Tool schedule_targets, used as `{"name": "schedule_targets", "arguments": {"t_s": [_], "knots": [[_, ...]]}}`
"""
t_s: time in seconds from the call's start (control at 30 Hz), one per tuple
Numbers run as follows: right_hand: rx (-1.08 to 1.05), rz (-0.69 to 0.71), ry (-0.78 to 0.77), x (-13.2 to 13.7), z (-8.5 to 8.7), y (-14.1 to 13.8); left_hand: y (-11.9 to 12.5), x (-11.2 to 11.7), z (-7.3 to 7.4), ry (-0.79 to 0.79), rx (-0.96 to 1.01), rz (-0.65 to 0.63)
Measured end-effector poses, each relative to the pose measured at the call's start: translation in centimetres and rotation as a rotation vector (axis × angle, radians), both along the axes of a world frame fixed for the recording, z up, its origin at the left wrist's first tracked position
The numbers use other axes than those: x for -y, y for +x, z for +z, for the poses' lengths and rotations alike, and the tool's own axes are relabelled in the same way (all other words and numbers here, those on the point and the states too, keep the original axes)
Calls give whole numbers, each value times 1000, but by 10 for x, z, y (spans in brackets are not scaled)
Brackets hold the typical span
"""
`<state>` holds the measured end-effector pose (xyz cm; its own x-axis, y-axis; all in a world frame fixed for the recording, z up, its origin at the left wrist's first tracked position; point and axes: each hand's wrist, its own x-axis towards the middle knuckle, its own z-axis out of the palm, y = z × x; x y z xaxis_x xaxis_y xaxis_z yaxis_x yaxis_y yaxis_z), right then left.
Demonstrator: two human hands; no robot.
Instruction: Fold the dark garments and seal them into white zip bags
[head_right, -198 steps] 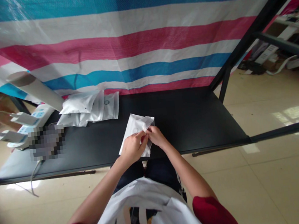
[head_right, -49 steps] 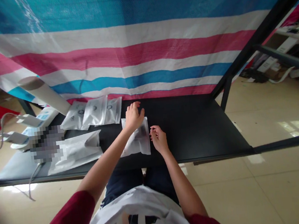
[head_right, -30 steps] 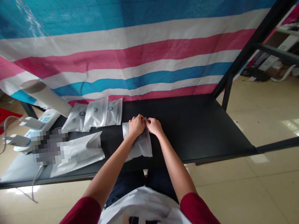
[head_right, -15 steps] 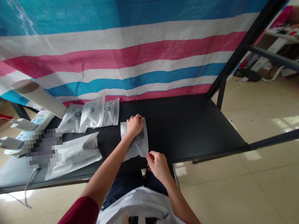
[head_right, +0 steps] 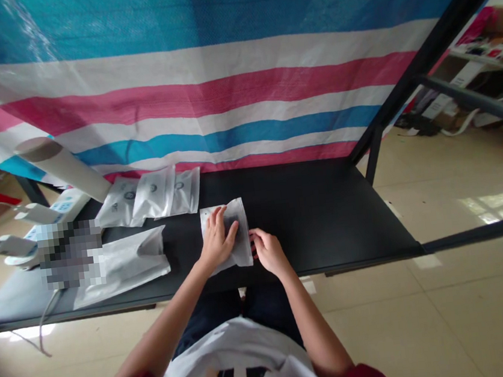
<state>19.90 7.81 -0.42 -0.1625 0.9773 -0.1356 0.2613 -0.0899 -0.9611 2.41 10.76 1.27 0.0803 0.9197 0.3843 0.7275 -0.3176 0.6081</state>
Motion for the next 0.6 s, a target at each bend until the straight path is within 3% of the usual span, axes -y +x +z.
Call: {"name": "schedule_targets", "arguments": {"t_s": [0.17,0.43,0.6], "knots": [[303,55,80,-33,5,-10,-17,4,-24,-125,125,-51],[665,137,101,-47,22,-24,-16,8,-25,-99,-5,-109],[609,38,121,-46,22,-15,-13,9,-27,-72,-92,-79]]}}
